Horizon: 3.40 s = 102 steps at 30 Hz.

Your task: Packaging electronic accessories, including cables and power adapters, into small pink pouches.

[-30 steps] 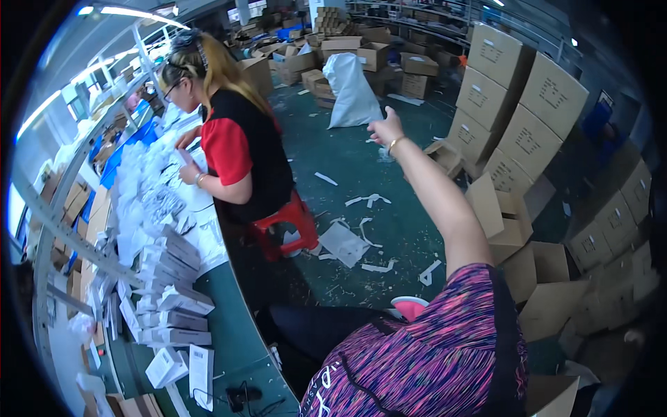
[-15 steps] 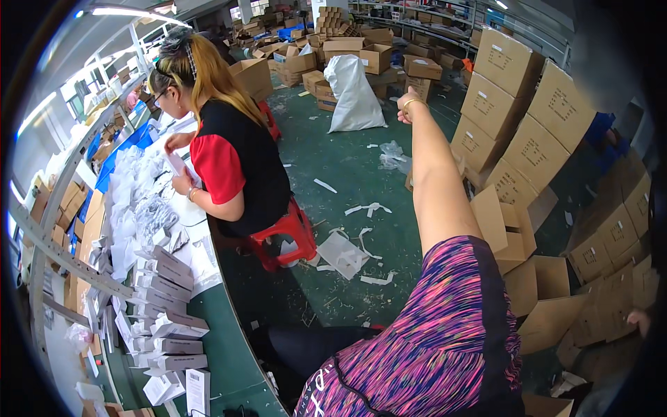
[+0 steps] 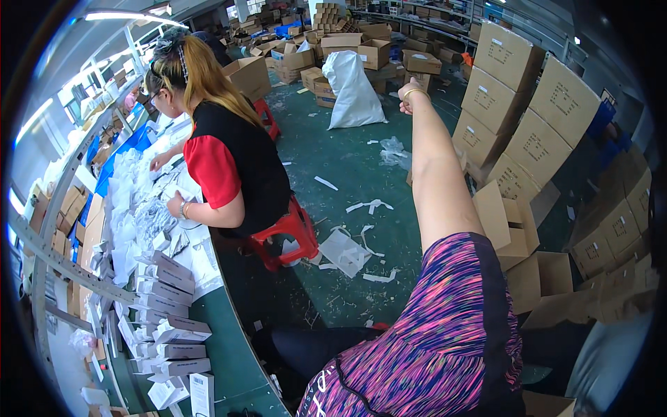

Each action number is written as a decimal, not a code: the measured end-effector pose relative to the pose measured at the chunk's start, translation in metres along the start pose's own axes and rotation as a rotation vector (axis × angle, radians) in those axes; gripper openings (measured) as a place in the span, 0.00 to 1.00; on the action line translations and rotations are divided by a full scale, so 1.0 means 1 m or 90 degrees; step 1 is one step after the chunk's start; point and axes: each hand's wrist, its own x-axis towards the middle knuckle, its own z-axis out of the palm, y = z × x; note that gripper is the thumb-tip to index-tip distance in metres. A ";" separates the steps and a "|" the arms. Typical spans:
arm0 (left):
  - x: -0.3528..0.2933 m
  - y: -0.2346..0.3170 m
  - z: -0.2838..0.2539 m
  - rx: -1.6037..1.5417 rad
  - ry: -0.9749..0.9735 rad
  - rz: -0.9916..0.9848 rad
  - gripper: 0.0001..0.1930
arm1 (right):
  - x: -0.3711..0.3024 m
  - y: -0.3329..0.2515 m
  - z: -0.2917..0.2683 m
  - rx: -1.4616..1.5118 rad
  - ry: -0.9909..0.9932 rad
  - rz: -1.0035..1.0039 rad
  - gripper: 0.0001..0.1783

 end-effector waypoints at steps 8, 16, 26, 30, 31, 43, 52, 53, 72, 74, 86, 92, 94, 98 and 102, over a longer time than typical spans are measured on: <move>-0.024 0.093 -0.048 0.076 0.027 -0.060 0.22 | 0.073 0.036 0.060 -0.048 0.669 -0.507 0.47; 0.061 -0.009 0.016 -0.336 0.397 0.997 0.20 | 0.071 0.034 0.067 -0.033 0.714 -0.502 0.45; -0.047 0.146 -0.080 0.022 0.002 -0.153 0.19 | 0.085 0.023 0.094 -0.039 0.713 -0.445 0.44; -0.039 0.146 -0.071 0.078 0.022 -0.147 0.20 | 0.027 -0.007 0.015 -0.039 0.251 -0.142 0.44; -0.032 0.137 -0.061 0.103 0.031 -0.099 0.21 | 0.006 -0.008 -0.008 -0.031 0.013 0.003 0.44; 0.043 0.019 0.000 -0.245 0.490 0.859 0.19 | 0.088 0.025 0.082 -0.013 0.690 -0.510 0.40; 0.006 0.056 -0.025 -0.041 0.178 0.223 0.18 | 0.101 0.007 0.054 0.000 0.512 -0.460 0.36; 0.000 0.061 -0.028 -0.019 0.141 0.153 0.18 | 0.107 0.008 0.055 -0.009 0.556 -0.484 0.36; -0.025 0.113 -0.048 0.108 0.093 0.097 0.19 | 0.084 0.182 0.397 -0.465 0.276 -1.418 0.07; -0.042 0.100 -0.049 0.092 0.168 0.218 0.20 | 0.082 0.269 0.489 -0.687 -0.048 -1.541 0.06; -0.049 0.160 -0.100 -0.303 -0.029 0.082 0.08 | 0.047 0.547 0.709 -0.701 -1.212 -1.375 0.12; -0.061 0.140 -0.124 -0.469 -0.212 0.062 0.10 | 0.050 0.596 0.741 -0.697 -1.426 -1.472 0.14; -0.061 0.136 -0.125 -0.515 -0.256 0.050 0.10 | 0.051 0.598 0.738 -0.670 -1.487 -1.514 0.18; -0.060 0.126 -0.122 -0.639 -0.400 -0.017 0.11 | 0.045 0.598 0.738 -0.702 -1.630 -1.523 0.21; -0.061 0.125 -0.115 -0.625 -0.383 0.031 0.13 | 0.037 0.595 0.741 -0.831 -1.678 -1.495 0.18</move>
